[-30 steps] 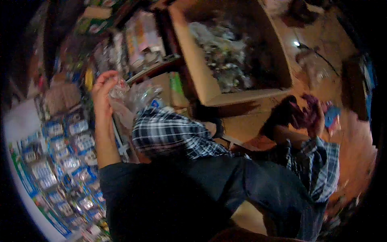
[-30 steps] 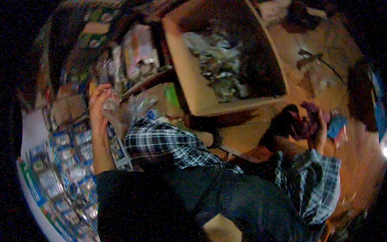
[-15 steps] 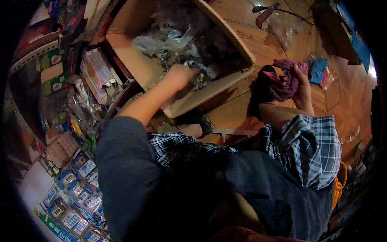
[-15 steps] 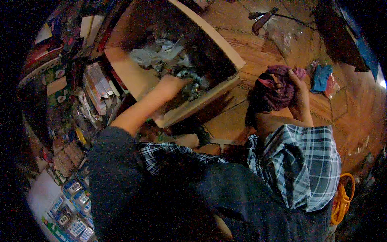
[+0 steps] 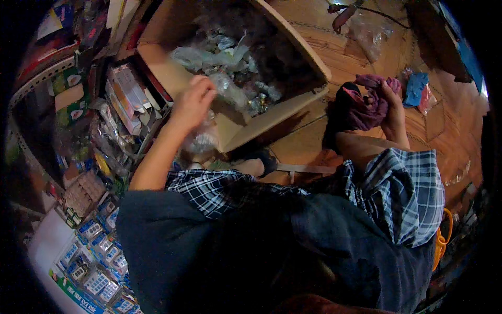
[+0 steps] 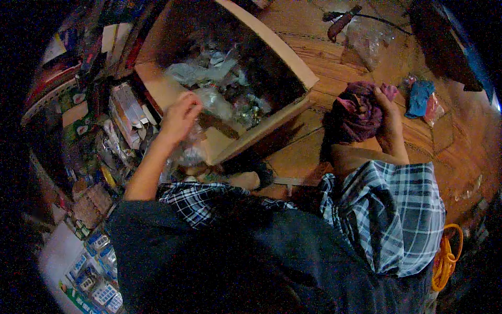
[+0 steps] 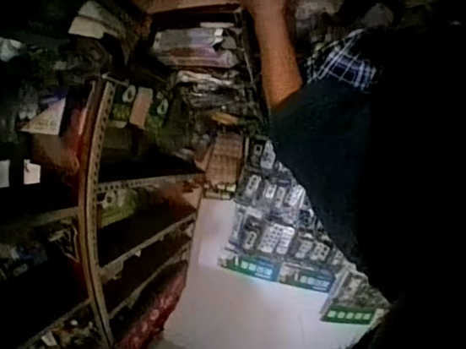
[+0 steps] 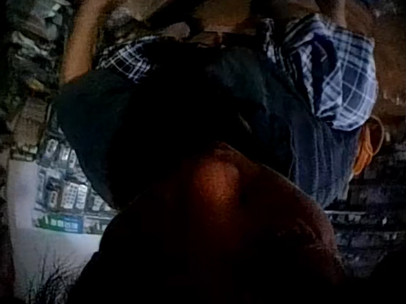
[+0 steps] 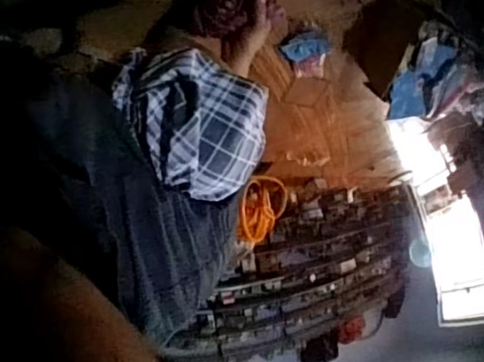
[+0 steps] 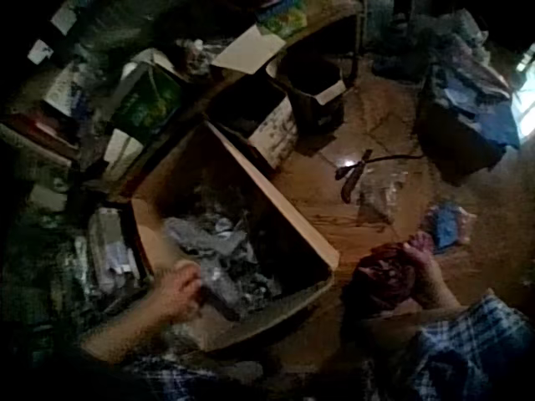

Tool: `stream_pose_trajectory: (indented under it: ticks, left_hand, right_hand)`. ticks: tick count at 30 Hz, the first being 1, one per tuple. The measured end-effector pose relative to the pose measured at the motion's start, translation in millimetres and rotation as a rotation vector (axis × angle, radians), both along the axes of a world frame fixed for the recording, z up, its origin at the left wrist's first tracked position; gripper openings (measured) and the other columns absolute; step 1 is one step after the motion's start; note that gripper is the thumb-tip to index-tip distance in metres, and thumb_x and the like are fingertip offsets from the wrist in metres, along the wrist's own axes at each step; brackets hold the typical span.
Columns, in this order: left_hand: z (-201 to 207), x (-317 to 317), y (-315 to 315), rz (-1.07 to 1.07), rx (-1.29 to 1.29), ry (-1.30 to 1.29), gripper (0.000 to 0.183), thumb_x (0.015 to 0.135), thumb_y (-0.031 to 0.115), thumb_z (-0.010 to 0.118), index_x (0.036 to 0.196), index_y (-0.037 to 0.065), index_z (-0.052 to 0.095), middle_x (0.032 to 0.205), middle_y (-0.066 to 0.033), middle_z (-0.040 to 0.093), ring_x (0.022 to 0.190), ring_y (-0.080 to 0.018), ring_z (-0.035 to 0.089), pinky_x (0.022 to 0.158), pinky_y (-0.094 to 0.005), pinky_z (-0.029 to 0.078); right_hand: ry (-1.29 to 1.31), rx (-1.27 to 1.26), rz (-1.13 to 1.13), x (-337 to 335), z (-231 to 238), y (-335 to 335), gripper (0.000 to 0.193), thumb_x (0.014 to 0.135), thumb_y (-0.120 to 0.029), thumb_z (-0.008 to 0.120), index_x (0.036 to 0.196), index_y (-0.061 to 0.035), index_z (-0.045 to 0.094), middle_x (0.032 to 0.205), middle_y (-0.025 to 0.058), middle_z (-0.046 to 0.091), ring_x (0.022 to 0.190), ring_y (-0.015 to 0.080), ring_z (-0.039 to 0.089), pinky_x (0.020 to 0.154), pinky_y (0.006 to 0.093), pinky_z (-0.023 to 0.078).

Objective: The person sorts through items in a cardboard box, selects an electrical extension cord in a plastic bag, removes it from the bag, and wipes it with a cloth.

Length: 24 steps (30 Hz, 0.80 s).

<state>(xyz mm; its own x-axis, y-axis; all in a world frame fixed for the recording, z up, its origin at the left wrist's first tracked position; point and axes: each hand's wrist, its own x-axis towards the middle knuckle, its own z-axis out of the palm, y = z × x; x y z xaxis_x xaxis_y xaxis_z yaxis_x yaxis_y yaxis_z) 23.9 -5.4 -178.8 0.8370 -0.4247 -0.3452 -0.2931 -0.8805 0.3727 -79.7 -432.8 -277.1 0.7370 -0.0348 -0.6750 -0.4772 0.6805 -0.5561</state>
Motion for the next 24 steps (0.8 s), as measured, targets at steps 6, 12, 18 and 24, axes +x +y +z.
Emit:
stream_pose_trajectory:
  ticks: [6,12,18,24]
  left_hand:
    - [59,-9,61,0.645,-0.357,0.183,0.022,0.084,0.021,0.055,0.093,0.002,0.055,0.085,-0.001,0.057,0.082,-0.0131,0.054,0.072,-0.0271,0.042]
    - [114,-57,116,1.154,-0.635,0.167,0.019,0.085,0.021,0.054,0.092,0.004,0.058,0.083,0.002,0.055,0.085,-0.008,0.051,0.075,-0.0223,0.039]
    - [124,-114,163,1.193,-0.46,-0.15,0.014,0.084,0.021,0.056,0.088,0.007,0.058,0.081,0.0042,0.054,0.076,-0.0063,0.047,0.07,-0.0213,0.037]
    - [122,-196,211,1.314,-0.453,-0.363,0.014,0.086,0.02,0.055,0.086,0.006,0.058,0.077,0.0039,0.053,0.073,-0.0062,0.046,0.067,-0.0211,0.037]
  right_hand:
    - [-0.051,-0.029,0.024,-1,-5,-6,0.028,0.089,-0.025,0.049,0.102,-0.001,0.053,0.079,0.0062,0.061,0.064,0.0135,0.059,0.056,0.0245,0.05]
    - [-0.144,-0.081,0.091,7,6,7,0.035,0.09,-0.027,0.045,0.112,-0.0005,0.048,0.103,0.0102,0.058,0.081,0.0158,0.057,0.07,0.0297,0.049]
    - [-0.214,-0.125,0.272,2,27,-3,0.041,0.093,-0.034,0.036,0.12,-0.006,0.047,0.123,0.0043,0.049,0.112,0.0163,0.045,0.092,0.0283,0.033]
    - [-0.147,-0.007,0.322,4,-6,-8,0.04,0.093,-0.033,0.036,0.119,-0.0054,0.047,0.122,0.0048,0.05,0.113,0.0159,0.044,0.088,0.028,0.037]
